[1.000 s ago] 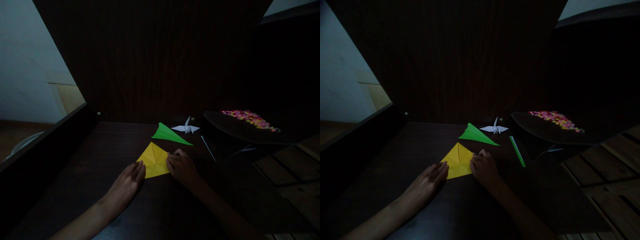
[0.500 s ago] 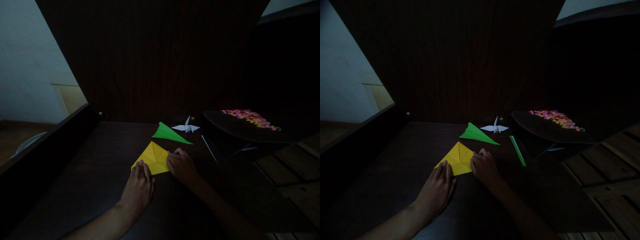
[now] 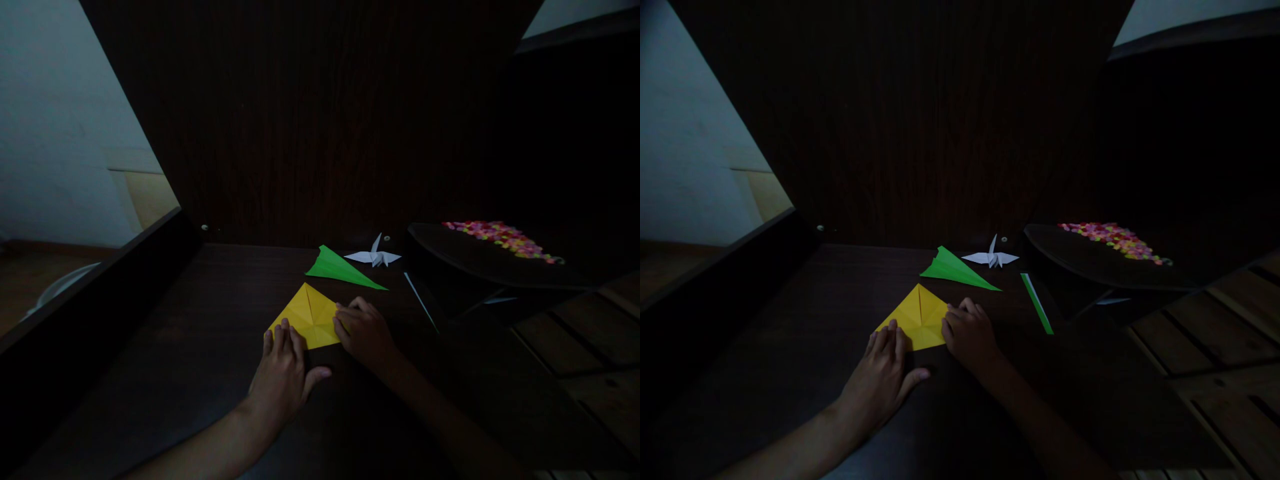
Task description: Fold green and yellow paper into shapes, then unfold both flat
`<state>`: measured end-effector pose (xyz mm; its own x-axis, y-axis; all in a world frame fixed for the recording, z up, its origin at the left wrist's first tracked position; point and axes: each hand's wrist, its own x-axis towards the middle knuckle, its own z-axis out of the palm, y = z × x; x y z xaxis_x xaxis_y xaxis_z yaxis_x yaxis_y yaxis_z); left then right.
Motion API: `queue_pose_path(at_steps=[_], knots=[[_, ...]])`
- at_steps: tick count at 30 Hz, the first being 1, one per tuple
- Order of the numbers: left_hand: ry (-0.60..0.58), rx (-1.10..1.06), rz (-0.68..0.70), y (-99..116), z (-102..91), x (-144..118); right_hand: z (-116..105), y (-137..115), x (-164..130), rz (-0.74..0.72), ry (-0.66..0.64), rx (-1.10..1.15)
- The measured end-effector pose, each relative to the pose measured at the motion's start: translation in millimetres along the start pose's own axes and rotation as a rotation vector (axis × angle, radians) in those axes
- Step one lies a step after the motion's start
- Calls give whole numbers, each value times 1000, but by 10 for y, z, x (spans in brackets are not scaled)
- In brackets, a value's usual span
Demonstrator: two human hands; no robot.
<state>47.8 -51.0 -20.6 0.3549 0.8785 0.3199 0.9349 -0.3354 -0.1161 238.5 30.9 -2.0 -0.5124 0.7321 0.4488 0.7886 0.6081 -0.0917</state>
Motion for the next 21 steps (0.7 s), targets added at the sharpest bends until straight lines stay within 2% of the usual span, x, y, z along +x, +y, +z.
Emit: queue_pose_path(at_steps=[13, 21], knots=[[-36, 3, 19, -48, -106, 53, 8, 4, -7, 28, -15, 36], [-93, -10, 12, -69, -224, 83, -100, 101, 20, -53, -146, 165]])
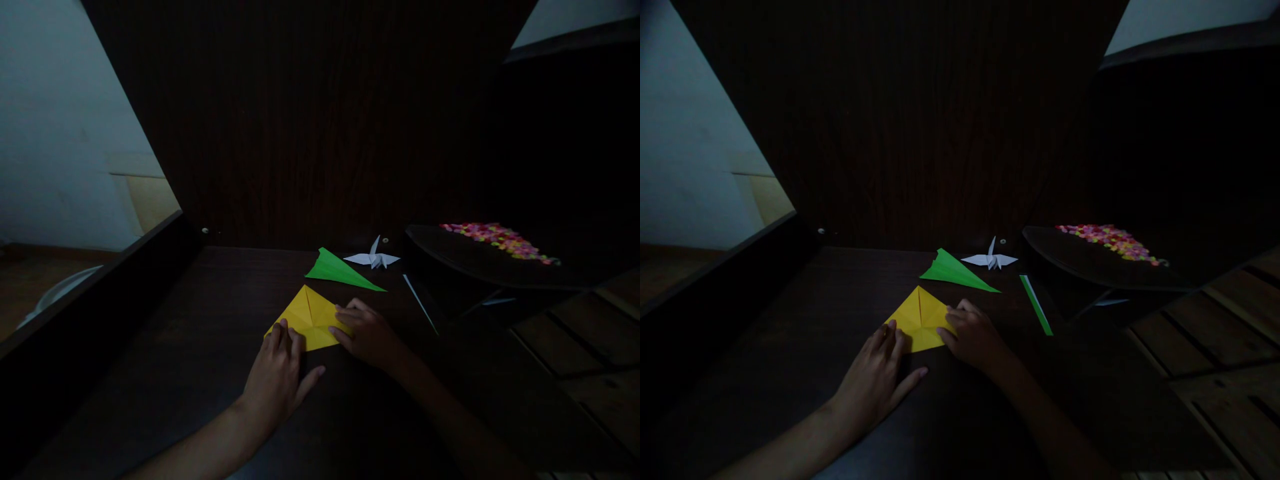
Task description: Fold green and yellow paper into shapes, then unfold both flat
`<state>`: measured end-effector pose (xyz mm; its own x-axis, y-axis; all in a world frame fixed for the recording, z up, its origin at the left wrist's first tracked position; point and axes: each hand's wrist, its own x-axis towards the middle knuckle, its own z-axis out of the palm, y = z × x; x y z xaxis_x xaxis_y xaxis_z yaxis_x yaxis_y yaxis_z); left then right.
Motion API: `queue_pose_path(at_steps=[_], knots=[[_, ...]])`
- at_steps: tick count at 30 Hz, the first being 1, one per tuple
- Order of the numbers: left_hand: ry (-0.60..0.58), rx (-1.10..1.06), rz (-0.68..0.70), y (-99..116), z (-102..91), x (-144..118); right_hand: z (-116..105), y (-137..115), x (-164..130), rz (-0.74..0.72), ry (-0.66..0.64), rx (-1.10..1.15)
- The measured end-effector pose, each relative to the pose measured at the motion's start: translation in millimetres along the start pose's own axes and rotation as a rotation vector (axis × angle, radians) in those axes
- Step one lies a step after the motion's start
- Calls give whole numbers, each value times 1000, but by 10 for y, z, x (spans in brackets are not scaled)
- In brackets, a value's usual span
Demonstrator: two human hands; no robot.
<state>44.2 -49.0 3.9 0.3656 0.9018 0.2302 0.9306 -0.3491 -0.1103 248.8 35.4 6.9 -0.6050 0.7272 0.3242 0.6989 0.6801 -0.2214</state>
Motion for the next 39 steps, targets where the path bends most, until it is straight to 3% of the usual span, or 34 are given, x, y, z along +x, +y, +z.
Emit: queue_pose_path(at_steps=[4, 13, 20, 28, 39], knots=[[-54, -106, 22, -78, -71, 18, -131, 44, -27, -21, -85, 87], [-22, -263, 48, -253, -42, -29, -173, 117, -67, 52, -192, 128], [-82, -321, 83, -340, -120, 47, -177, 61, -57, 10, -260, 16], [-231, -363, 137, -629, -185, 204, -70, 123, -26, 43, -209, -25], [-176, -724, 68, -937, -54, 290, 60, 339, -12, 210, -77, 187]])
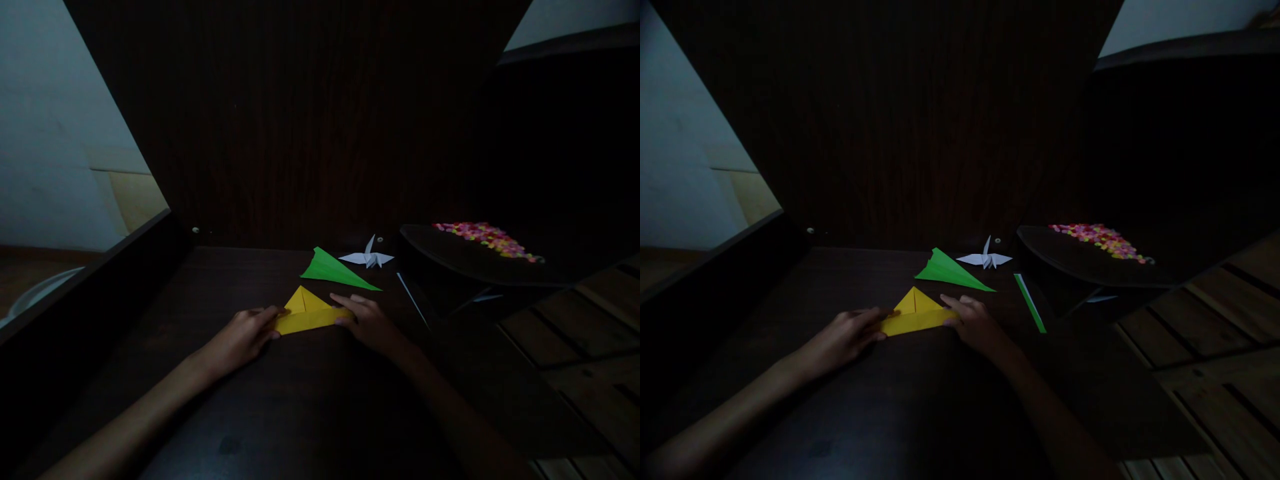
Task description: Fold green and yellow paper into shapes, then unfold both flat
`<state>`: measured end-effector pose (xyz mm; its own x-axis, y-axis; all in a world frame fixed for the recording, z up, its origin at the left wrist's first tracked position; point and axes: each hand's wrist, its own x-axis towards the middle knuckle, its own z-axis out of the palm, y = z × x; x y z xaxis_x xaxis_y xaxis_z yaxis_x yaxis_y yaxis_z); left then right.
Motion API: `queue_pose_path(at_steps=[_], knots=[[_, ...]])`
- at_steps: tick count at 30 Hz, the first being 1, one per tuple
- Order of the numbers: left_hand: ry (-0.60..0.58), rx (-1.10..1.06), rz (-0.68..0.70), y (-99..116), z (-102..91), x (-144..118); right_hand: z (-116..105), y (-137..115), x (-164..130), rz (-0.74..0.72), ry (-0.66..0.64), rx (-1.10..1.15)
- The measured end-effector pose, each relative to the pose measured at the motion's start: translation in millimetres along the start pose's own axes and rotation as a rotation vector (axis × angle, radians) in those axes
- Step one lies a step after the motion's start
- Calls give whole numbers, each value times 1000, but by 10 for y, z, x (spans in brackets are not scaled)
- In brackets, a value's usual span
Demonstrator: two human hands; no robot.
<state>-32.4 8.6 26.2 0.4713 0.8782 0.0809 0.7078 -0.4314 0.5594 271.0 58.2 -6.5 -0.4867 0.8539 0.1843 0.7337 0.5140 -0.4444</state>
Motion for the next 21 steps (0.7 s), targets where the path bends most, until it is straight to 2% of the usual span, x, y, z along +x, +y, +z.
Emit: queue_pose_path(at_steps=[8, 11, 15, 21], knots=[[40, -99, -77, -84, 19, -16, 79, 9, 31, 22, 90, 9], [59, -42, 12, -83, 20, -30, 61, -18, 32, -40, 100, 42], [-12, 22, 197, -26, 13, -27, 32, -46, 44, -140, 91, 79], [-29, 103, 211, -7, 23, -24, 39, -35, 65, -186, 89, 100]])
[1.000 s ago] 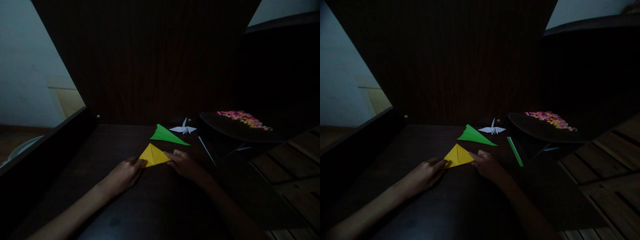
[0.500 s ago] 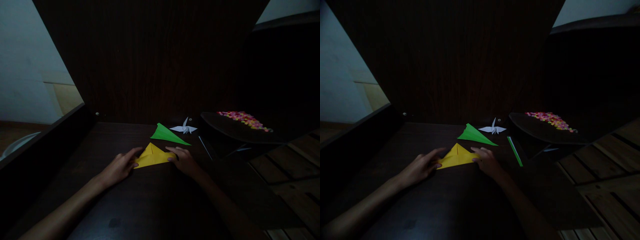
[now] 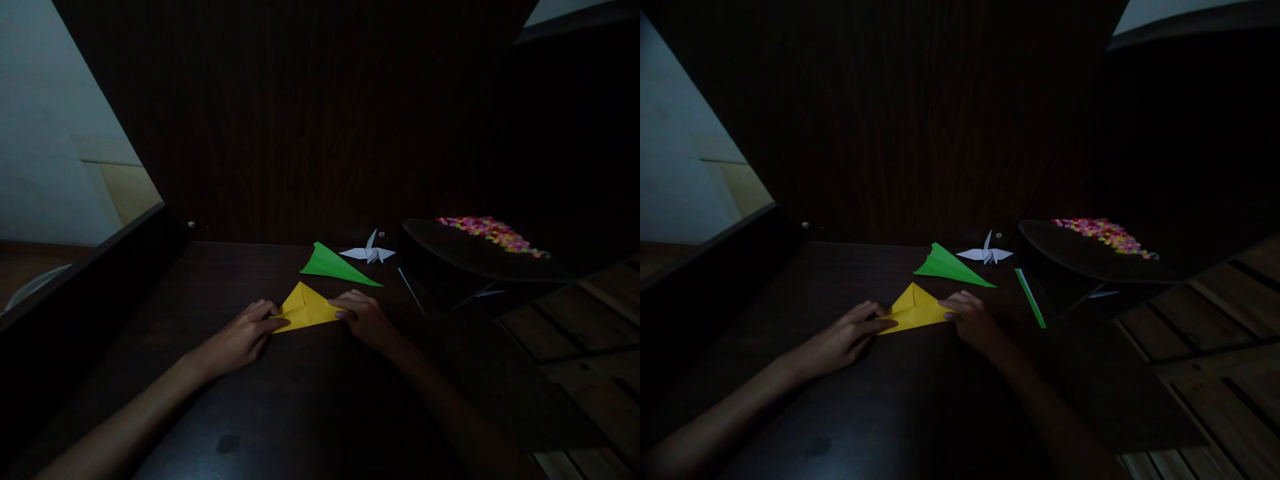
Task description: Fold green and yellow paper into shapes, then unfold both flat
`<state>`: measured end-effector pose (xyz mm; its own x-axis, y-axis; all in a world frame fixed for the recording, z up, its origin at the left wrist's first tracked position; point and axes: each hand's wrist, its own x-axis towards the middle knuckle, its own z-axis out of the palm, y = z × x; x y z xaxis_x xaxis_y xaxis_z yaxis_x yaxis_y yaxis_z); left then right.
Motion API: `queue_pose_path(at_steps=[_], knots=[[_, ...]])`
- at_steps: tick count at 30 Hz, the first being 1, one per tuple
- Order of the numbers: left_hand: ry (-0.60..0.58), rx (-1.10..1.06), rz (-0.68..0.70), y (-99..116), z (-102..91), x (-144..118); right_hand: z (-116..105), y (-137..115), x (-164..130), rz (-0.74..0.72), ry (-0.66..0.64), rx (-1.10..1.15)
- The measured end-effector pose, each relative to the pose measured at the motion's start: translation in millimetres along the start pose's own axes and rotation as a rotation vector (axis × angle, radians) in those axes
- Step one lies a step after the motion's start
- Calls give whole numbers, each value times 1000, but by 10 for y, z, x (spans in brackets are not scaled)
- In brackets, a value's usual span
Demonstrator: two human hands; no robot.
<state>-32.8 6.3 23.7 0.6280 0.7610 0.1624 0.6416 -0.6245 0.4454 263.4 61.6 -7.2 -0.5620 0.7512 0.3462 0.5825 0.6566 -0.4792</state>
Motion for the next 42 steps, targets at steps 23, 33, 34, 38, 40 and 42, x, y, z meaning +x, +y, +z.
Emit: queue_pose_path(at_steps=[23, 33, 34, 38, 40, 42], knots=[[266, -113, -172, 19, 228, 152, 114, -174, 27, 137, 82, -38], [139, 92, -147, -17, 150, 198, 159, -132, 29, 165, 82, -54], [125, 114, -139, -17, 144, 200, 163, -121, 33, 162, 85, -44], [143, 90, -148, -24, 158, 212, 151, -101, 68, 178, 77, -5], [179, 36, -180, -27, 180, 224, 131, -111, 88, 189, 68, 19], [219, -26, -238, -27, 198, 238, 108, -132, 103, 209, 59, 62]])
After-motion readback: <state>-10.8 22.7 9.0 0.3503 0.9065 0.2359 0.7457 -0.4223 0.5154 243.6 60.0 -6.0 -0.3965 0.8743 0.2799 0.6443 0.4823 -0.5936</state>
